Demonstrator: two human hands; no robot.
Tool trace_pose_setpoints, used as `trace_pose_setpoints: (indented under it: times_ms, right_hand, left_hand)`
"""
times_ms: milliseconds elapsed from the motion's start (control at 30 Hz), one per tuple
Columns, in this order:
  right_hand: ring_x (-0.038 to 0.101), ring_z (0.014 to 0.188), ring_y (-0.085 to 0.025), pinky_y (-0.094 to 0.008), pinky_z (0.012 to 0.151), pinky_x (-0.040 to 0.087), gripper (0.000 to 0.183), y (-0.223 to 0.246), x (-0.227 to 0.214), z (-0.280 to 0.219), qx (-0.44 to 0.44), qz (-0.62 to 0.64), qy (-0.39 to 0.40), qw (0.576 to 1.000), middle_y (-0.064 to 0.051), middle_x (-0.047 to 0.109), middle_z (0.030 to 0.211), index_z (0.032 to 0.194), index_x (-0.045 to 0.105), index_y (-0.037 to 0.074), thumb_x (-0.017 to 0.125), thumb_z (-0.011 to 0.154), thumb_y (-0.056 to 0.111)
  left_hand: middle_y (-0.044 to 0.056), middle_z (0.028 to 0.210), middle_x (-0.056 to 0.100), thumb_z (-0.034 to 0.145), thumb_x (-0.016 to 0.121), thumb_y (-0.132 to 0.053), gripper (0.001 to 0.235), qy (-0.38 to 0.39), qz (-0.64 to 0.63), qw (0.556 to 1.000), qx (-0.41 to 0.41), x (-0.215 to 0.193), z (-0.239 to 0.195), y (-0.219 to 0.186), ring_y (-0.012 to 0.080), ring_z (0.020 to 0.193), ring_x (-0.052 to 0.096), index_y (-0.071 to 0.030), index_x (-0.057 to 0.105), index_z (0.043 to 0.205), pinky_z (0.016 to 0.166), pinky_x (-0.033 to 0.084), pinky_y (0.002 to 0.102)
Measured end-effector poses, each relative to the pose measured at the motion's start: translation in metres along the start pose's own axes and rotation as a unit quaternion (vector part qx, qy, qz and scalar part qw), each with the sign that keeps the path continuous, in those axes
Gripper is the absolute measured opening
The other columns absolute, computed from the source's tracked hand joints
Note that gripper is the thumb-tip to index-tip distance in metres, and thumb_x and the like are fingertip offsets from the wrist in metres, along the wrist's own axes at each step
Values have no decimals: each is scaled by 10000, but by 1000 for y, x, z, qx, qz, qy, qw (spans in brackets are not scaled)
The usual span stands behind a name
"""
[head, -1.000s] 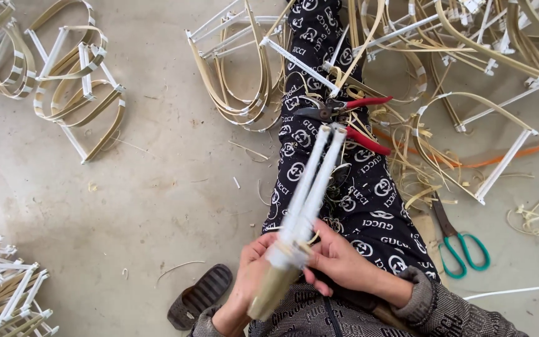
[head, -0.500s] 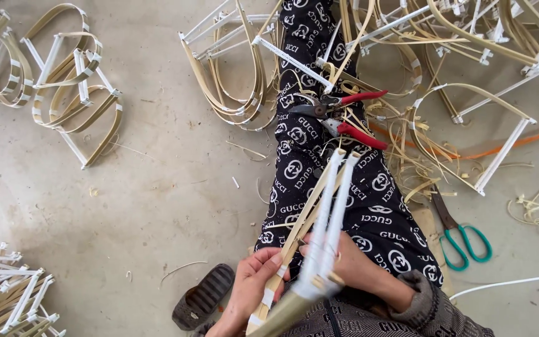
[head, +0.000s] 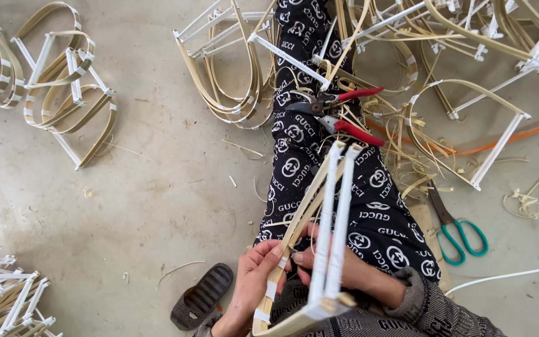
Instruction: Assembling curved bamboo frame structures by attaching plastic cross-supports and ties.
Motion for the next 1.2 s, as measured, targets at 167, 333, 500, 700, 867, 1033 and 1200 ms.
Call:
trace_pose_setpoints:
  times_ms: [167,333,500,700,867,1033,1200]
  right_hand:
    - [703,696,-144,-255,606,600,185,-1,-31,-1,-244,-283,-57,926,-115,742,825,1129,654,-54,711,1030,92]
    - [667,564,-76,-205,495,553,415,1,-3,5,-19,-115,-92,989,-15,668,710,1256,564,36,701,873,119]
    - [588,413,-93,-213,363,476,321,6,5,0,-2,16,27,1000,-16,639,648,1210,509,188,674,935,197]
    - [658,708,-111,-256,622,580,161,14,-46,0,-203,-187,-53,960,-83,658,830,1023,677,-72,736,1079,67]
    - [622,428,-121,-263,350,498,536,31,-17,-3,-68,-143,-84,984,-73,737,729,1421,451,96,575,900,87]
    - [649,521,-137,-275,462,536,470,30,-8,1,-84,-120,-36,989,-80,671,727,1451,396,43,586,1024,86]
    - [601,419,-132,-249,387,478,319,36,-6,-4,-45,-115,-27,992,-63,657,657,1297,428,17,538,1032,159]
  left_hand:
    - [87,735,695,977,591,-176,285,-2,-3,999,-45,-15,-5,13,114,418,527,43,659,1147,407,399,240]
    - [82,717,679,1001,592,-173,290,-17,14,1000,6,-3,1,-2,99,440,532,55,670,1162,423,403,228]
    - [81,718,683,1008,592,-159,272,-10,6,1000,5,-1,2,3,102,437,524,72,659,1137,416,397,232]
    - [74,726,695,986,602,-163,270,-17,6,999,-46,-52,4,59,108,447,552,47,670,1143,434,429,245]
    - [77,867,763,1015,611,-122,278,-40,42,998,4,-49,12,52,87,660,662,90,685,1178,614,540,233]
    - [50,742,701,977,574,-211,310,-19,53,997,-58,14,-11,-20,121,433,567,2,635,1194,385,429,244]
    - [111,783,721,1014,584,-195,366,86,76,992,-49,13,6,-19,160,468,623,74,588,1262,383,448,258]
Point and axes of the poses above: each hand's wrist, its own z-axis towards the middle knuckle, its own x-axis out of the palm, y = z × x, the point moved 6 cm from there along z, towards the middle knuckle
